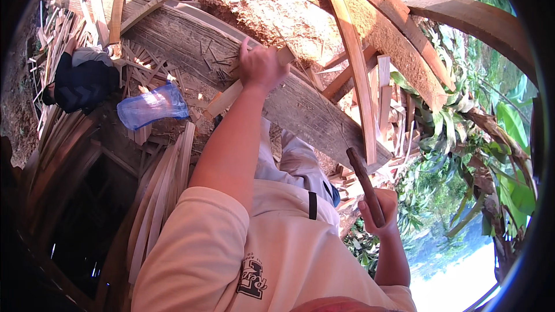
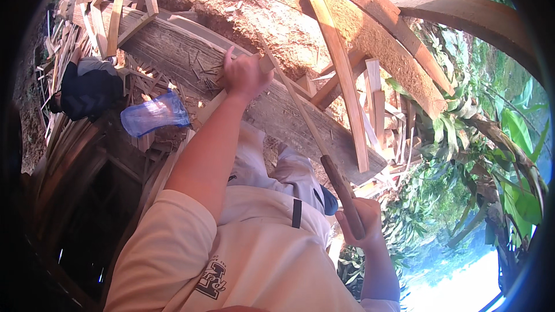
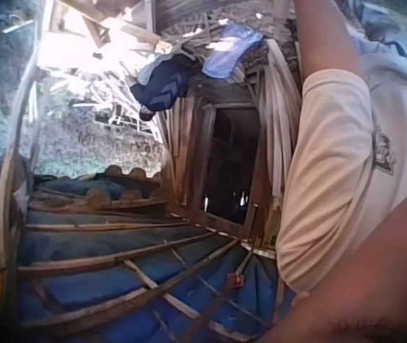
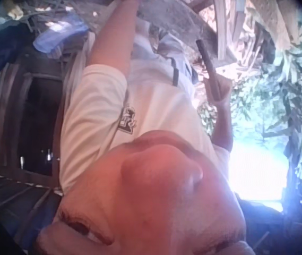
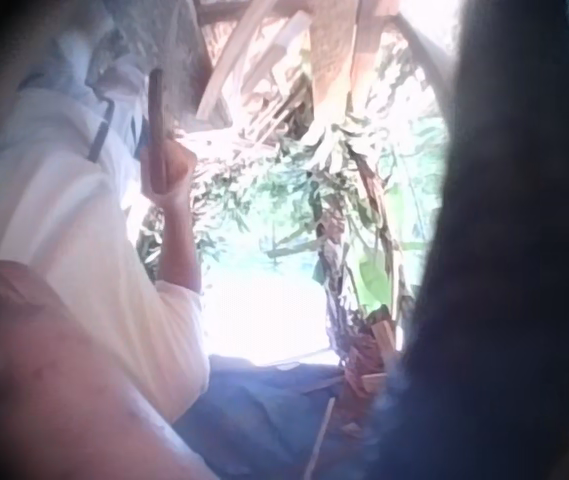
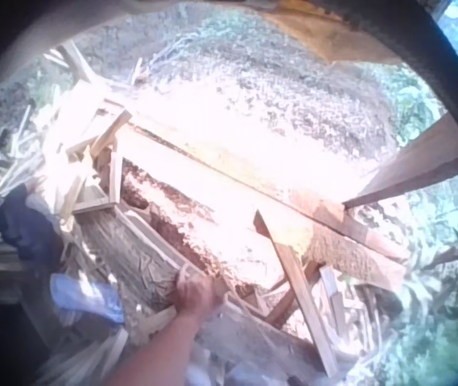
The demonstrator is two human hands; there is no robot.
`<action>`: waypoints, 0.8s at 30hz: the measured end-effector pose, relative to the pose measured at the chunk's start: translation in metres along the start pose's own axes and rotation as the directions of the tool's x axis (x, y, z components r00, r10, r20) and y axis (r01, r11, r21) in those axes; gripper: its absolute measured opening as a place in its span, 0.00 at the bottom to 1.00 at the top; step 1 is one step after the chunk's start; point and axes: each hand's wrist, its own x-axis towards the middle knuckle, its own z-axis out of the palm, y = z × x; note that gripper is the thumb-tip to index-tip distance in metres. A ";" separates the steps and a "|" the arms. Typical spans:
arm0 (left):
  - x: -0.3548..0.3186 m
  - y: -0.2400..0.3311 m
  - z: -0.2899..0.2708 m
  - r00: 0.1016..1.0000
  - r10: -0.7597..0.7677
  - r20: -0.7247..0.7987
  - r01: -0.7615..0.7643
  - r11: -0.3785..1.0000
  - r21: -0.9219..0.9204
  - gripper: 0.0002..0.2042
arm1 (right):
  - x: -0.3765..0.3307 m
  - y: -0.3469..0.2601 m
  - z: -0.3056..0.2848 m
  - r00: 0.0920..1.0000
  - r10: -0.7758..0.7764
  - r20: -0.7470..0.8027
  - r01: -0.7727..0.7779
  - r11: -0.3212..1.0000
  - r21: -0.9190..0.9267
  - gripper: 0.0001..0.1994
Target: The person assembles a small wooden frame by hand, fitting four pieces of lumber together to form a rectangular structure. They then use a hammer to drive nails into the joints to secure the frame.
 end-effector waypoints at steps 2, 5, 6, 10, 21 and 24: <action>0.002 -0.002 0.002 1.000 -0.015 0.021 0.016 0.999 -0.039 0.11 | 0.009 -0.004 0.001 0.999 -0.042 0.005 0.042 0.998 -0.047 0.13; -0.001 -0.003 0.003 1.000 0.003 -0.007 -0.003 0.999 -0.051 0.11 | 0.051 -0.011 0.011 0.997 -0.070 0.037 0.071 0.997 -0.037 0.07; -0.003 -0.001 0.001 0.999 -0.026 0.019 0.027 0.997 -0.070 0.11 | 0.072 -0.011 0.013 0.997 -0.063 0.050 0.066 0.996 -0.059 0.07; 0.002 0.003 -0.005 0.997 -0.069 0.030 0.072 0.992 -0.103 0.11 | 0.173 0.003 0.062 0.994 -0.114 0.000 0.114 0.992 0.047 0.12; -0.001 0.007 -0.010 0.989 -0.126 0.072 0.130 0.990 -0.051 0.12 | 0.193 -0.041 0.040 0.999 0.019 0.030 -0.019 1.000 -0.019 0.15; -0.005 0.004 0.000 0.993 -0.109 0.036 0.112 0.990 -0.083 0.11 | 0.149 -0.092 0.009 0.991 0.117 0.063 -0.112 0.991 -0.076 0.14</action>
